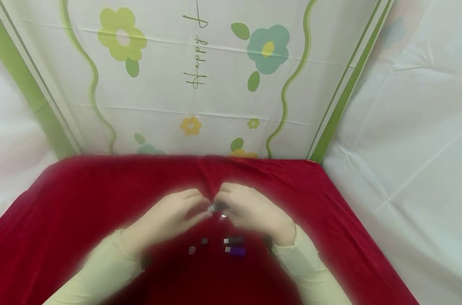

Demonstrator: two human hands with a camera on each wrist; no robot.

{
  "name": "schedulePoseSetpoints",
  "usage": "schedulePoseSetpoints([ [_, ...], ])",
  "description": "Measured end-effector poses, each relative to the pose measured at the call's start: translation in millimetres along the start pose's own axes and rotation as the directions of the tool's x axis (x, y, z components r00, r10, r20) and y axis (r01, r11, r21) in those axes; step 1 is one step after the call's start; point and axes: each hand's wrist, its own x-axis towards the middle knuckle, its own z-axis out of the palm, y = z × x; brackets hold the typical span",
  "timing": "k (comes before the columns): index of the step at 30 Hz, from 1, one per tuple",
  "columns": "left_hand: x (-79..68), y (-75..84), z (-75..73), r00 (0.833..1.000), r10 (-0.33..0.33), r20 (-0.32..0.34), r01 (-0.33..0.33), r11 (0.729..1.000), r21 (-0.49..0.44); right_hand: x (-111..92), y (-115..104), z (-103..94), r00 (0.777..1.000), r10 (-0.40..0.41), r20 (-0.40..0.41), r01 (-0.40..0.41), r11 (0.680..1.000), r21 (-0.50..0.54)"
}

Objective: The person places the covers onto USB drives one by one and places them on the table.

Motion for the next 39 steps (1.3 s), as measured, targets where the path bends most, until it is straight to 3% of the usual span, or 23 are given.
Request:
schedulePoseSetpoints([
  [15, -0.6, 0.1, 0.3, 0.999, -0.046, 0.000, 0.046, 0.996, 0.070, -0.1, -1.4, -0.9, 1.000, -0.011, -0.020, 0.011, 1.000, -0.003],
  [39, -0.4, 0.1, 0.9, 1.000, 0.016, -0.009, -0.015, 0.996, 0.084, 1.2, -5.2, -0.6, 0.999, -0.034, -0.010, 0.034, 0.999, -0.025],
])
